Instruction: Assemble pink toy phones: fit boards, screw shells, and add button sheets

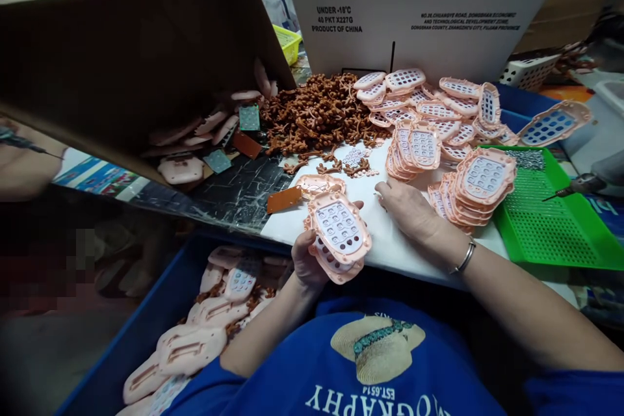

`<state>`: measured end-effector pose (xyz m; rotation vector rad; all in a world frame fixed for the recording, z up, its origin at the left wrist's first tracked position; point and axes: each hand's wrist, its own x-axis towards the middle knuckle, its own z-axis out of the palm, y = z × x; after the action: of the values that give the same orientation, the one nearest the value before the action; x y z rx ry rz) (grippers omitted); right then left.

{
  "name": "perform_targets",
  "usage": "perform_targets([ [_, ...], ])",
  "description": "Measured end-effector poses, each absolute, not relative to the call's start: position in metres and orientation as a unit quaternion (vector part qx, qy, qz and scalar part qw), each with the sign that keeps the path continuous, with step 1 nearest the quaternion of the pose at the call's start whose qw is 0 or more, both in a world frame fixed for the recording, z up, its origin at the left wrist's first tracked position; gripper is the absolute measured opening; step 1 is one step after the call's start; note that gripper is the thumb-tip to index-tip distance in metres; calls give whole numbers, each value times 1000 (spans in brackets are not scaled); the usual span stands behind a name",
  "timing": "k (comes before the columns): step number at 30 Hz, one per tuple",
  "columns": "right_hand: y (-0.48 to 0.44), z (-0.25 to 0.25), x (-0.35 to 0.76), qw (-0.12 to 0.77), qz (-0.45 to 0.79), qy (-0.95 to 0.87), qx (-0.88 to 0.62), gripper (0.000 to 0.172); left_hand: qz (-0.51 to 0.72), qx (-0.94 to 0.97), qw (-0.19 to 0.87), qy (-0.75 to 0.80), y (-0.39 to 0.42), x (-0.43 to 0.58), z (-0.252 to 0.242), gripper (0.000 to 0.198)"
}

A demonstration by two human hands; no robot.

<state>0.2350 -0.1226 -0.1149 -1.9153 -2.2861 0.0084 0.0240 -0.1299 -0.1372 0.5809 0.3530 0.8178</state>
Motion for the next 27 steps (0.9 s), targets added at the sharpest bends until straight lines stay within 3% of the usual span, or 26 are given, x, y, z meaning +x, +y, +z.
perform_targets([
  [3,-130,-109,240,133,24,-758,-638,10,391,275,861,172,-128,27,-135,88],
  [7,-156,-91,234,352,32,-741,-570,8,389,279,863,162,-127,31,-135,86],
  [9,-169,-83,226,420,29,-765,-487,3,387,282,864,153,-127,35,-136,84],
  [13,-183,-79,210,394,-3,-831,-393,6,388,291,865,131,-128,43,-136,86],
  [22,-193,-80,215,350,-42,-863,-360,21,369,284,878,108,-130,39,-136,87],
  [25,-198,-86,219,312,-91,-886,-330,32,360,270,888,96,-130,38,-141,84],
  [27,-200,-91,221,296,-125,-891,-320,29,353,263,893,96,-129,38,-144,84],
])
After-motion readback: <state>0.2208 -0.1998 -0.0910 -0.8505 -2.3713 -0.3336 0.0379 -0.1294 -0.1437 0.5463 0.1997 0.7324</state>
